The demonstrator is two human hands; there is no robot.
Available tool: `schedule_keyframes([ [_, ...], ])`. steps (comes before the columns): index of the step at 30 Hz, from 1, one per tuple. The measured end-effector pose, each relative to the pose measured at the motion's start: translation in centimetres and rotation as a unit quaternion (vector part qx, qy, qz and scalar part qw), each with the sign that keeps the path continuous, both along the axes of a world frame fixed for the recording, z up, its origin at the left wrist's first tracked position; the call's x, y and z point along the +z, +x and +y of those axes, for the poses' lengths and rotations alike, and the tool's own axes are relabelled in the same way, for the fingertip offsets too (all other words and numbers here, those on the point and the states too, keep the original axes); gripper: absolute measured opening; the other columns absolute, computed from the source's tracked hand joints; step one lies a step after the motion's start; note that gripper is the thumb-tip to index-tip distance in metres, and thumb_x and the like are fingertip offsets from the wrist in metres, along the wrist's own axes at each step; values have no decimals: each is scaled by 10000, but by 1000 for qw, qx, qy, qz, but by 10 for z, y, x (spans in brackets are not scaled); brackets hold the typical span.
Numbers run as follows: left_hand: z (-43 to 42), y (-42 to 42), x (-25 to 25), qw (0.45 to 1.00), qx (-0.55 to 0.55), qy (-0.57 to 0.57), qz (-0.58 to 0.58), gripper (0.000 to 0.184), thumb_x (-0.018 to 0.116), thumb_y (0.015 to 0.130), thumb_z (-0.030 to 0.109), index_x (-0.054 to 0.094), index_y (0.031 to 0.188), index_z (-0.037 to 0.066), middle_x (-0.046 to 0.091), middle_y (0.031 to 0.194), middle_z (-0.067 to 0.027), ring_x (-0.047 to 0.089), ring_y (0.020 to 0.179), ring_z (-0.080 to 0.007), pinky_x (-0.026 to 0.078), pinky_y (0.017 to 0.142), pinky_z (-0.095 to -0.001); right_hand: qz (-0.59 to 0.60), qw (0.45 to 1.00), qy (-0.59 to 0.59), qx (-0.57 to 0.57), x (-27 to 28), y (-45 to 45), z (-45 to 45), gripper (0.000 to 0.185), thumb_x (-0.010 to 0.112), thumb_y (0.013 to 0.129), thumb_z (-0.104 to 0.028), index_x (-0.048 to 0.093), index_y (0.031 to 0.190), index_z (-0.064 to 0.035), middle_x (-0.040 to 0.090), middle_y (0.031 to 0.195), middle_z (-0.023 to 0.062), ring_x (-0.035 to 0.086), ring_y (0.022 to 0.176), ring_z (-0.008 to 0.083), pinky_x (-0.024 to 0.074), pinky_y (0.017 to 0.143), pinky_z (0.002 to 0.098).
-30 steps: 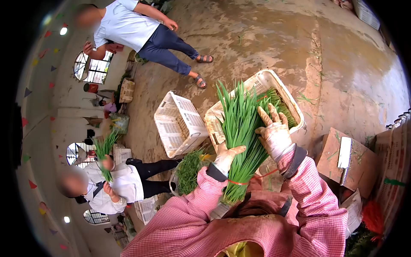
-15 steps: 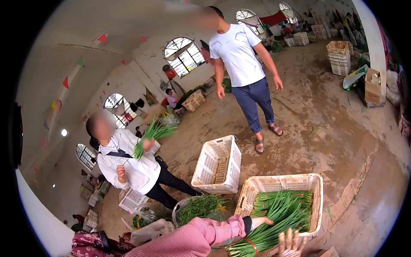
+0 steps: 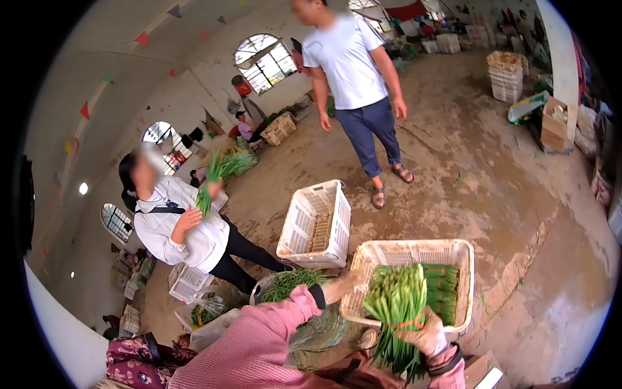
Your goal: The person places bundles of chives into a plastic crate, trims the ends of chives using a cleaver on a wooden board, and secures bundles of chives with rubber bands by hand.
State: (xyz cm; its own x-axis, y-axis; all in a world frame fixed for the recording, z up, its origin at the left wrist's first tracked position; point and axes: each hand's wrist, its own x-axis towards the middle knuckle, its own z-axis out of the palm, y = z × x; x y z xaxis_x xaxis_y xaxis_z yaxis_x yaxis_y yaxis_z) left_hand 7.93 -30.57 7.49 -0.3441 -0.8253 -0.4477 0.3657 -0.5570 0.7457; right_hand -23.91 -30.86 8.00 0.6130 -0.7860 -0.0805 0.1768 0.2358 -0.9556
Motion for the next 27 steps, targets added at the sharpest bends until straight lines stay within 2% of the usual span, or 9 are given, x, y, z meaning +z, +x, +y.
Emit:
schedule_keyframes([
  [1,7,-21,38,990,-20,-68,-125,955,601,725,561,73,1402,143,130,1446,-56,123,1326,-215,109,1068,-449,69,994,-82,-14,16,-7,-9,671,776,622,-231,441,1145,23,600,1004,108,580,881,184,470,799,303],
  [2,16,-39,50,989,-42,-136,-50,1060,634,637,612,97,1399,106,114,1453,-98,64,1341,-234,136,1060,-443,40,999,-13,-16,34,-4,-9,577,744,660,-197,472,1114,31,599,989,99,573,869,176,461,800,296],
  [7,62,-102,34,995,-37,-91,-22,958,753,612,416,260,1339,33,427,1260,-79,422,1145,-192,355,951,-339,-239,946,191,-103,35,38,25,577,699,725,-155,410,1201,-3,537,1086,59,530,935,147,436,813,275],
  [12,88,-123,25,1000,-16,-19,18,834,750,638,317,326,1303,44,475,1205,-75,475,1087,-194,391,921,-329,-222,931,203,-204,43,41,56,635,695,732,-125,335,1244,-18,520,1088,77,526,949,170,436,832,289],
  [15,88,-129,27,998,-48,-34,18,796,743,653,264,332,1301,51,480,1207,-79,487,1078,-200,400,917,-335,-154,945,191,-215,50,28,15,671,693,756,-248,335,1265,5,505,1131,115,518,991,195,438,838,305],
  [19,97,-136,38,984,-64,9,166,735,704,681,221,347,1297,37,496,1190,-73,483,1081,-181,386,924,-324,-62,976,31,-205,59,-12,-74,663,527,846,-433,315,1316,-16,464,1250,125,459,1123,227,334,972,332],
  [23,97,-122,3,966,-101,37,237,771,686,660,155,306,1320,39,483,1221,-96,510,1066,-209,409,917,-342,-24,966,-228,-118,118,-62,-98,546,433,892,-427,387,1298,-64,414,1319,85,362,1228,210,253,1028,339],
  [25,90,-125,10,954,-116,65,270,729,678,655,146,352,1297,28,515,1180,-92,521,1045,-210,439,876,-332,6,978,-207,31,120,-37,-79,615,428,863,-503,380,1305,-79,406,1323,117,305,1268,226,176,1061,377],
  [27,81,-125,7,969,-121,3,216,697,683,655,148,389,1275,27,534,1149,-81,524,1031,-197,434,876,-320,167,938,-303,-2,93,-24,-66,693,520,811,-499,343,1320,-64,334,1364,138,238,1295,265,160,1066,388],
])
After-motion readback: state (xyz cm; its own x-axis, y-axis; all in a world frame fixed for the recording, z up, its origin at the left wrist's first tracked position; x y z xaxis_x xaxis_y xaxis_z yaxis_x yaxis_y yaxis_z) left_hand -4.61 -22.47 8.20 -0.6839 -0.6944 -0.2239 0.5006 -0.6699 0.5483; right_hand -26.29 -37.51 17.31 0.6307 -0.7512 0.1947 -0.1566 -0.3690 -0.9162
